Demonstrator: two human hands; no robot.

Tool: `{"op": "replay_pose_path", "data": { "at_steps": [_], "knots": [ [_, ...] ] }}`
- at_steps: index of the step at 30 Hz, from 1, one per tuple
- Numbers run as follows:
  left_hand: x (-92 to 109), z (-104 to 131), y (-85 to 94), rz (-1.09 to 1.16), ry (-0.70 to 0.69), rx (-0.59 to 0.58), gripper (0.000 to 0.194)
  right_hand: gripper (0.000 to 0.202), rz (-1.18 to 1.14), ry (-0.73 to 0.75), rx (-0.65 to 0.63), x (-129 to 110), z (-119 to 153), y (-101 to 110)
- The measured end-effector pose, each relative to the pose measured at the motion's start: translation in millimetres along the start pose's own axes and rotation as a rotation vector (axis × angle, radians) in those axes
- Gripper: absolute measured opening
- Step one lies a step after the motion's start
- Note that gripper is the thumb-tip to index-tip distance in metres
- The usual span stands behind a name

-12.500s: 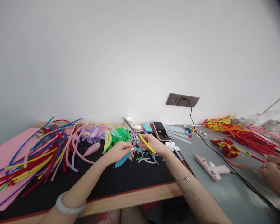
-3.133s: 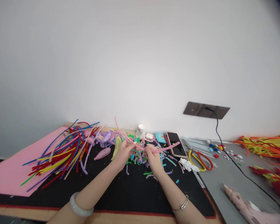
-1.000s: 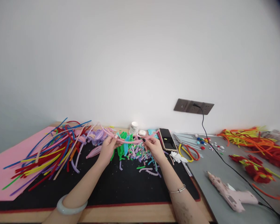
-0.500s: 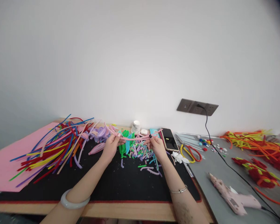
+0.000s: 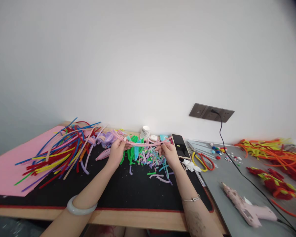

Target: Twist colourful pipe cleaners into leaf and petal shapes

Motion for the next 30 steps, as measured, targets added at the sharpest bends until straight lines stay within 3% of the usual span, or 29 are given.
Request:
{"op": "replay_pose_path", "data": {
  "at_steps": [8,14,18,22,30],
  "knots": [
    [2,0,1.7,0.028,0.010,0.026,0.025,0.031,-0.108,-0.033,-0.043,-9,7,-2],
    [2,3,2.1,0.030,0.025,0.040,0.020,0.033,-0.066,-0.014,-0.122,-8,12,-7],
    [-1,5,0.6,-0.008,0.025,0.016,0.024,0.015,0.012,0.095,-0.064,0,6,-6],
    [-3,6,-0.4,-0.026,0.012,-0.020,0.028,0.028,0.069,0.153,0.039,4,2,-2],
    [-3,7,-1.7,-0.107,-0.024,-0.004,0.027,0.030,-0.047,0.140,0.179,2,5,-4]
  ]
}}
Point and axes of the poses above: each hand's wrist, its own z-axis away from the middle knuckle, its own y-axis out of the back of the hand, x = y × z, the point moved 3 cm from there along -z, towards the middle knuckle, and after that the axes turned 12 degrees about x, right-handed, at the moved point
